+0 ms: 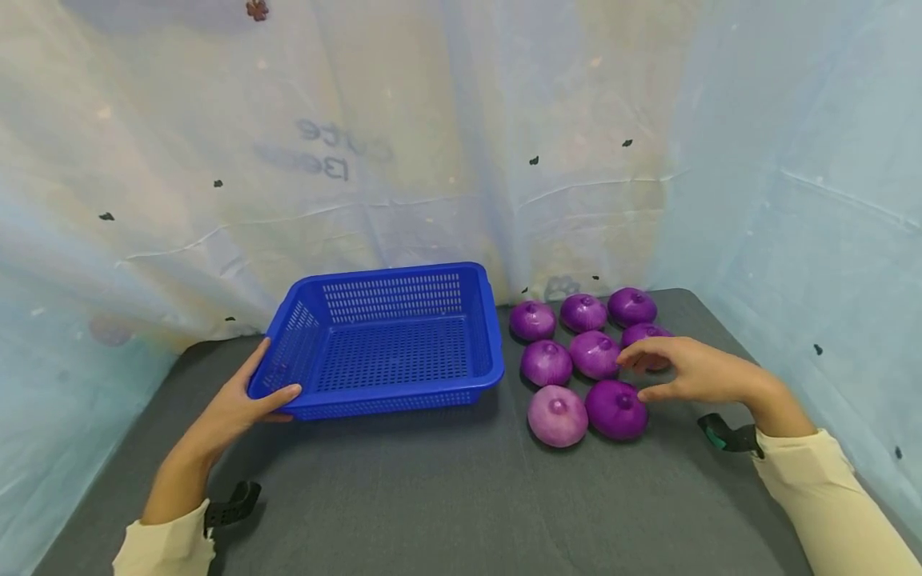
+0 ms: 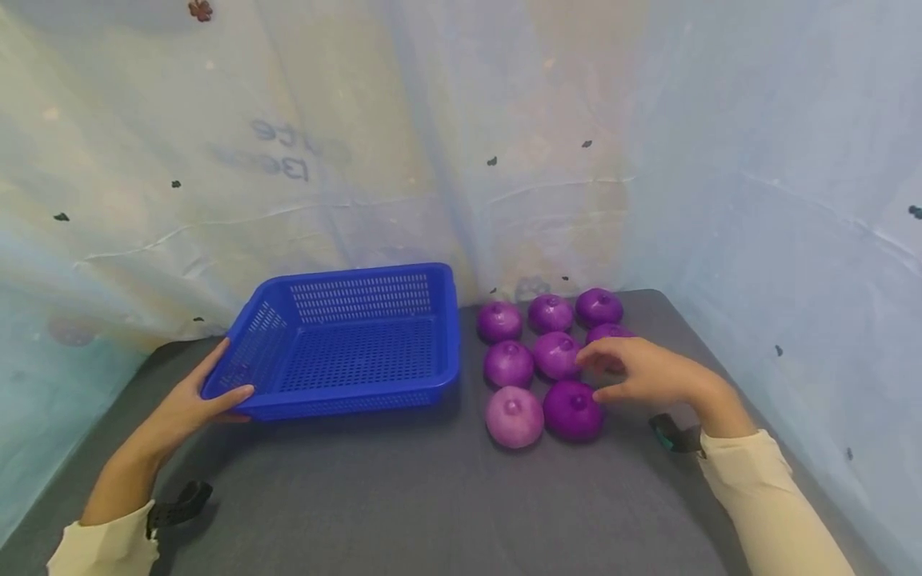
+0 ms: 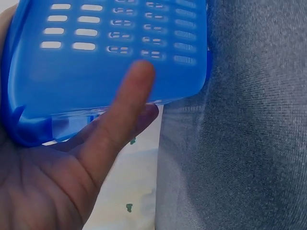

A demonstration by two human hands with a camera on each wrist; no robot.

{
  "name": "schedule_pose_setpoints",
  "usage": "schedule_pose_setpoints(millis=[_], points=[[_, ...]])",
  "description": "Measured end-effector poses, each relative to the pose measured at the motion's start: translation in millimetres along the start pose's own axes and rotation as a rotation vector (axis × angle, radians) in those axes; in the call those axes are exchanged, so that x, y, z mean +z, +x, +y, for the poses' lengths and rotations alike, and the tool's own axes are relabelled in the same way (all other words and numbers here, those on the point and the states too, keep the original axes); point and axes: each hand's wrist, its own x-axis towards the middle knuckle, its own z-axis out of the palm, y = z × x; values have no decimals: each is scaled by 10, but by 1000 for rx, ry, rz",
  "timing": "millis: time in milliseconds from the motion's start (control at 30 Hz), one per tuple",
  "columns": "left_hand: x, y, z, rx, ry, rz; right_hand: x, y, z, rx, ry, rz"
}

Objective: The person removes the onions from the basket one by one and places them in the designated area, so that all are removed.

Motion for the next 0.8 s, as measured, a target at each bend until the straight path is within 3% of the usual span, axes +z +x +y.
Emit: schedule_pose_setpoints(millis=[200,367,600,800], points=[[12,34,-1,22,44,2,81,51,53,-60,-206,295],[-19,2,16,2,152,20,145,75,148,-85,-325,424],[-87,-34,10,20,274,36,102,131,169,-41,-305,441],[-120,-76,-3,84,270,81,23,254,67,51,-318,409]])
